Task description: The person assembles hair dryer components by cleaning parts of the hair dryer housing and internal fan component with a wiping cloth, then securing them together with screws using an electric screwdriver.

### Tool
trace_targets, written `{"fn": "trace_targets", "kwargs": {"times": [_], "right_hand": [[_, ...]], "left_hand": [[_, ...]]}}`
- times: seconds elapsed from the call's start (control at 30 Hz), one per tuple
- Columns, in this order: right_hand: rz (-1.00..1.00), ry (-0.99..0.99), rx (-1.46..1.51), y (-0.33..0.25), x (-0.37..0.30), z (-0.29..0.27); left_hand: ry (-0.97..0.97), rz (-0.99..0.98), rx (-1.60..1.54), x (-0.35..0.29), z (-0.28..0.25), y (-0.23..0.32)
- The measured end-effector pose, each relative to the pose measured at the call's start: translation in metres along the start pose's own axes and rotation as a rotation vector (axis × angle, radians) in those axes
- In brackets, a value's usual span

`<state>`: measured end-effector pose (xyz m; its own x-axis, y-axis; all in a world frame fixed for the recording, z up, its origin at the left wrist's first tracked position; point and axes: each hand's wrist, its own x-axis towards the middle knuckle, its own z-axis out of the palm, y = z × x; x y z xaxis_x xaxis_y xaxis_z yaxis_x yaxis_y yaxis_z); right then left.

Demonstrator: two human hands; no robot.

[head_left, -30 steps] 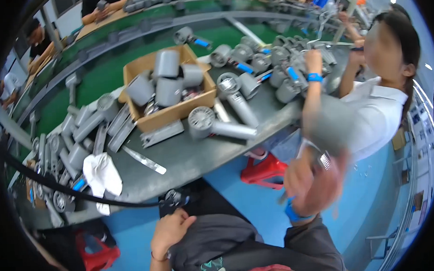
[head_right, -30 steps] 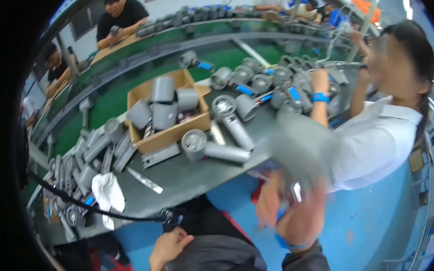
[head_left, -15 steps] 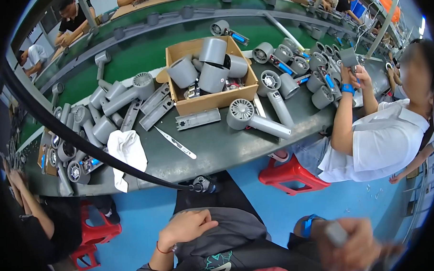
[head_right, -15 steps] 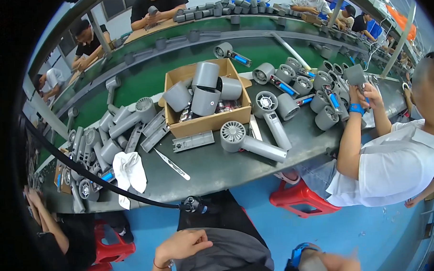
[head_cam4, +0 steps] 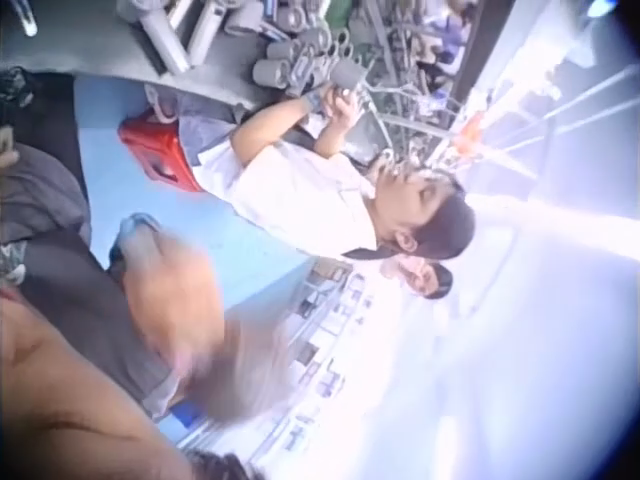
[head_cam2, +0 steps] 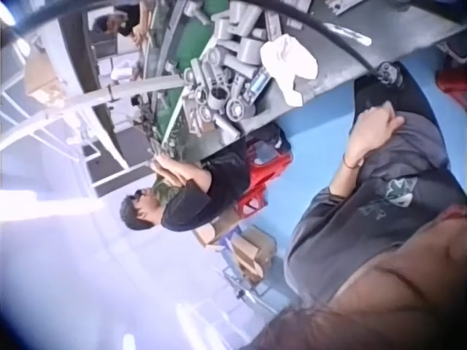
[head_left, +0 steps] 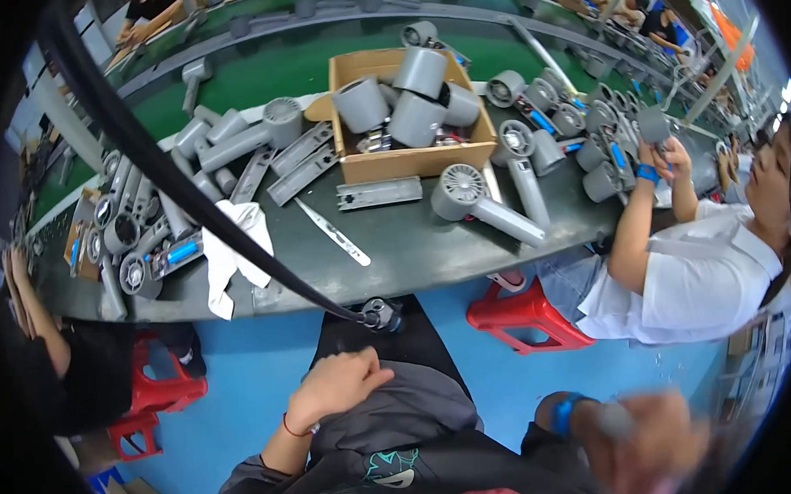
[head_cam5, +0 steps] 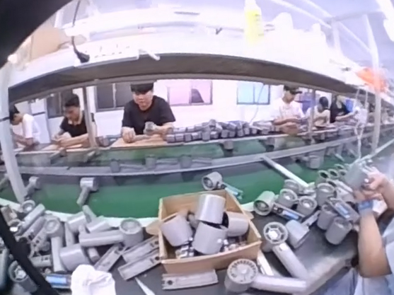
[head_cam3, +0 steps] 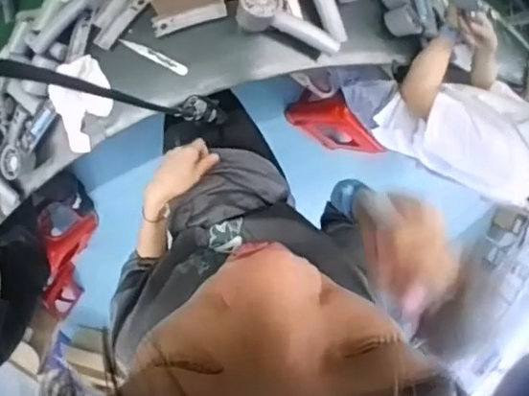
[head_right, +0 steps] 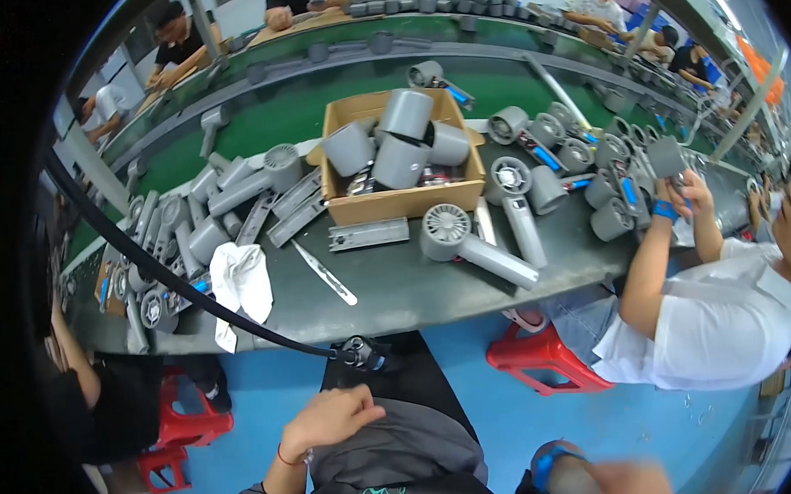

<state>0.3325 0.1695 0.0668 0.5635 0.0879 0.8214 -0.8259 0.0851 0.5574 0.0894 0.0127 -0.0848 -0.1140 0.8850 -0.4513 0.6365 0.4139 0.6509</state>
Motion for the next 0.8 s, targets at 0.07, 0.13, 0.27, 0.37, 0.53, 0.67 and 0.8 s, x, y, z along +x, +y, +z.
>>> {"fn": "trace_targets", "kwargs": {"times": [0.07,0.13,0.27,0.37,0.53,0.67,0.8], "right_hand": [[0.001,0.033,-0.373,0.033,-0.008,0.012],[0.396,0.206,-0.546,0.015,-0.009,0.017],[0.937,-0.175,-0.771,-0.049,-0.023,-0.025],[1.733,0.777,-0.991,0.005,-0.072,-0.005],[1.699,0.521,-0.764,-0.056,-0.145,0.052],[2.082,-0.141,-0.908,-0.042,-0.132,0.069],[1.766,-0.471,-0.793,-0.028,-0.132,0.053]], "left_hand": [[0.063,-0.061,0.001,0.004,-0.005,-0.001],[0.084,-0.104,-0.020,-0.003,-0.008,0.001],[-0.164,0.071,-0.120,-0.008,-0.014,0.013],[-0.209,0.196,-0.313,-0.012,-0.010,0.029],[-0.082,0.334,-0.670,-0.035,-0.020,0.066],[-0.411,0.004,-0.632,-0.046,-0.009,0.059],[0.213,0.167,-1.085,-0.065,0.023,0.037]]}}
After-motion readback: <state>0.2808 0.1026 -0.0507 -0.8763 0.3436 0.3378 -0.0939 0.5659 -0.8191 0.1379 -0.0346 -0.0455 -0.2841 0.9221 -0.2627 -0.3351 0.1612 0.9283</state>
